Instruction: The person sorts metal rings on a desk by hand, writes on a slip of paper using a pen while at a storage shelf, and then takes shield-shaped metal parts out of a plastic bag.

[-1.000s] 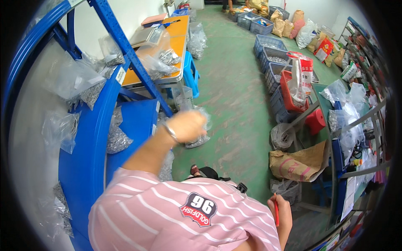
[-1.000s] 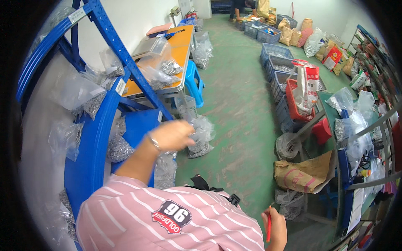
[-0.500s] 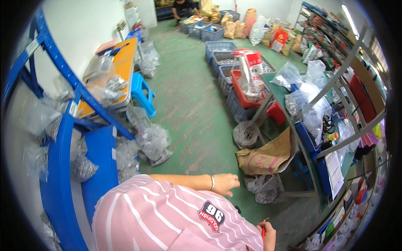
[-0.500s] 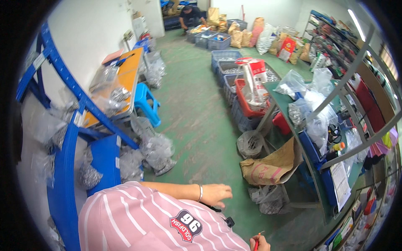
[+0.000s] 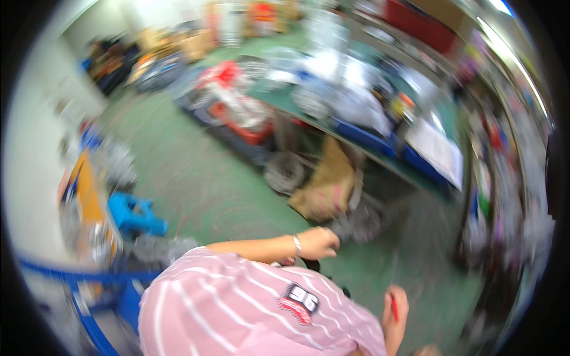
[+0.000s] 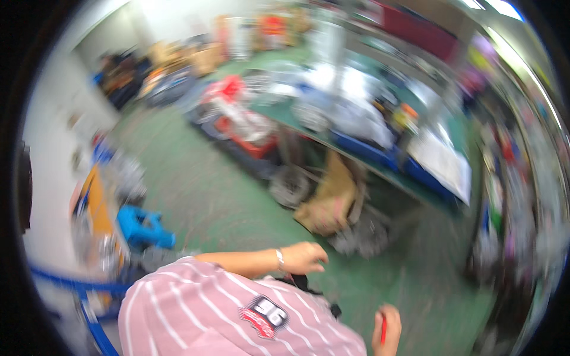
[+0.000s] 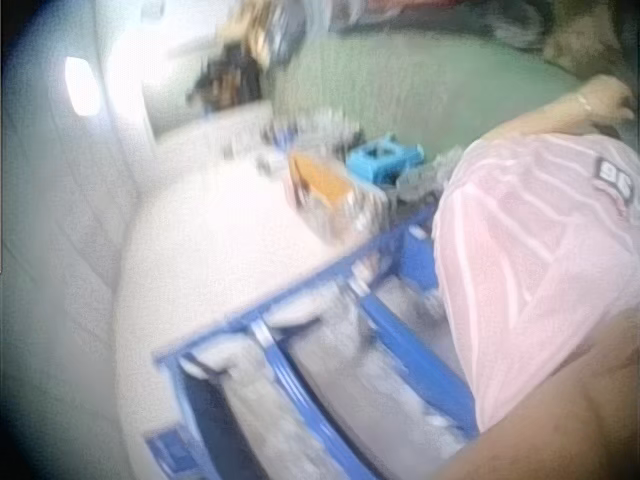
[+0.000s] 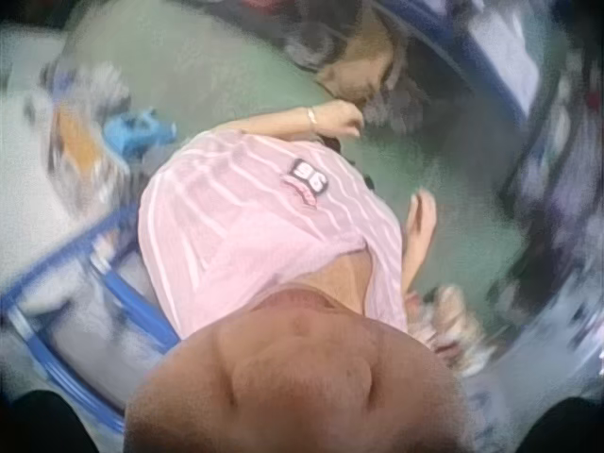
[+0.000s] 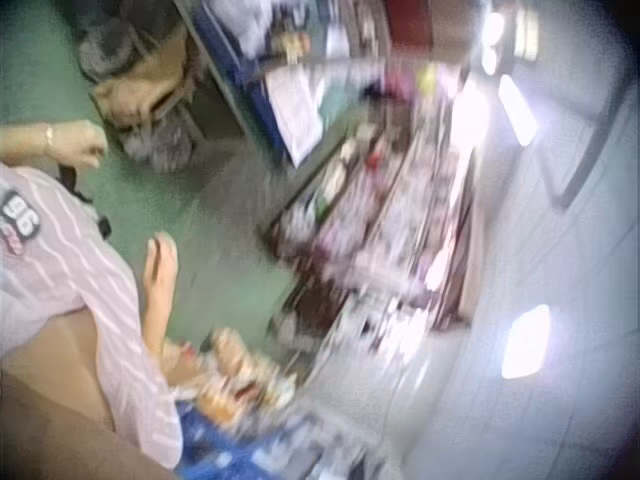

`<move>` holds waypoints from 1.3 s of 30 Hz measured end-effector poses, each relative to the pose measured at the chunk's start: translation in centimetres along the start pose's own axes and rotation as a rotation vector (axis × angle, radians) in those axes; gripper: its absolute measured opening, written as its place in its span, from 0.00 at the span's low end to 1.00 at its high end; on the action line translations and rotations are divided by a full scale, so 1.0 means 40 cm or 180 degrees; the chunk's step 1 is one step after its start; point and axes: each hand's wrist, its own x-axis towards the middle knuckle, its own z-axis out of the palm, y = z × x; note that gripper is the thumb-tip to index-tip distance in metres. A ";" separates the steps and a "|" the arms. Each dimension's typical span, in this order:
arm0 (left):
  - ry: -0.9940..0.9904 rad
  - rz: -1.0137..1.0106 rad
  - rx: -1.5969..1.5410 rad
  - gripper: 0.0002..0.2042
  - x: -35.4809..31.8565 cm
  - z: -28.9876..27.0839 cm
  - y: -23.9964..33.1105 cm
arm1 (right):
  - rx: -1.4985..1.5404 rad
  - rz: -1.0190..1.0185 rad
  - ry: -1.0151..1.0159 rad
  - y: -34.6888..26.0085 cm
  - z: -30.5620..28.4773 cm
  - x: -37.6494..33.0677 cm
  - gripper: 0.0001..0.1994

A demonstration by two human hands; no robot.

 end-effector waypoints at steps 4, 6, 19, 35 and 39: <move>-0.0145 0.0376 -0.0154 0.11 0.097 0.027 0.049 | 0.0112 0.1084 0.0051 0.009 -0.069 -0.055 0.06; -0.0415 0.0368 -0.0271 0.11 0.171 0.066 0.091 | 0.0022 0.1389 0.0268 0.058 -0.122 -0.099 0.06; -0.1145 0.0645 -0.0534 0.15 0.736 0.344 0.414 | -0.0224 0.2616 0.0467 0.466 -0.495 -0.197 0.09; -0.0310 -0.0167 -0.2642 0.07 1.247 0.247 0.435 | -0.0007 0.0907 -0.0592 0.900 -0.639 0.473 0.09; -0.0037 -0.0499 -0.2311 0.04 1.304 0.199 0.421 | 0.0289 0.0591 -0.0730 0.982 -0.666 0.618 0.08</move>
